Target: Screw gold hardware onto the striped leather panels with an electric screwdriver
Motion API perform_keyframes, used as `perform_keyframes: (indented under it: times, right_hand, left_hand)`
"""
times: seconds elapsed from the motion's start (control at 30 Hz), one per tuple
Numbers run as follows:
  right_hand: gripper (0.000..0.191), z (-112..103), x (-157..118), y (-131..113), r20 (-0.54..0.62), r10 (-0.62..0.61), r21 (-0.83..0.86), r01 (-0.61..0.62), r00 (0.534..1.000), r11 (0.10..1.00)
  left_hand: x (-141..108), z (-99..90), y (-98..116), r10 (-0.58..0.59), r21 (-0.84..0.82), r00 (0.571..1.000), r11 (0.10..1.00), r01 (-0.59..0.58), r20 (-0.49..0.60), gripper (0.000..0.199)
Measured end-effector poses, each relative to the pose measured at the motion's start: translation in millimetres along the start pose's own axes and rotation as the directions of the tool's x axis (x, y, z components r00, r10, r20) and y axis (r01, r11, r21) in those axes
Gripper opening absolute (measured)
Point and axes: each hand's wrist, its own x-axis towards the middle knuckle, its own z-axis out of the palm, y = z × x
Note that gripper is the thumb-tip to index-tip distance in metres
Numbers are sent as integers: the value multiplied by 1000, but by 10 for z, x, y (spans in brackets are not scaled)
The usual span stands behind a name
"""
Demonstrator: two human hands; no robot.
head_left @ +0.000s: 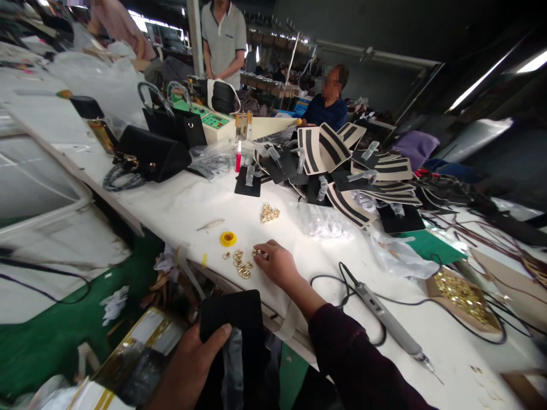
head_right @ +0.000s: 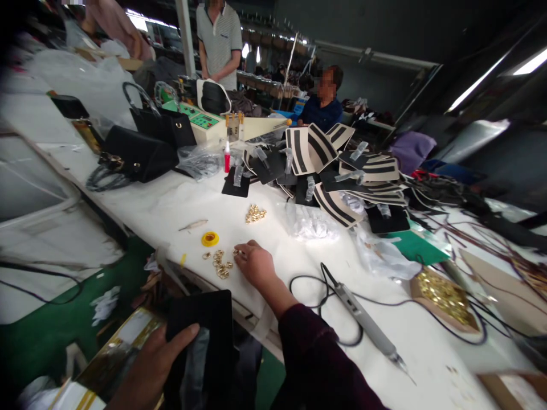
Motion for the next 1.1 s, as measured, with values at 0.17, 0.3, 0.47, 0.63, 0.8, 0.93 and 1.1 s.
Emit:
perform_keyframes:
  times: [0.17, 0.3, 0.47, 0.63, 0.8, 0.93, 1.1]
  right_hand:
    - [22, -5, 103, -28, 95, -40, -210, 60, 995, 976]
    - [26, -81, 141, -42, 82, -83, -329, 105, 993, 939]
    - [20, -241, -109, -114, -203, -67, 149, 99, 977, 984]
    - [25, -467, -846, -366, -171, 225, 663, -57, 959, 746]
    - [10, -421, -1383, -599, -259, 163, 665, 54, 952, 745]
    - [8, -374, -1546, -643, -251, 172, 670, 42, 953, 741]
    - [11, -474, -1706, -608, -274, 102, 589, 83, 956, 804]
  left_hand:
    - [2, 47, 98, 11, -53, 1000, 999, -12, -26, 49]
    - [11, 94, 152, 38, -61, 999, 997, -40, -26, 52]
    - [31, 110, 173, 54, -76, 997, 996, -50, 47, 51]
    - [21, 175, 222, 165, 74, 982, 982, -172, 89, 50]
    - [-85, 344, 275, 246, 274, 959, 921, -277, 143, 44]
    - [-225, 464, 293, 344, 361, 926, 853, -378, 158, 39]
    - [-384, 550, 287, 417, 386, 890, 802, -456, 185, 38]
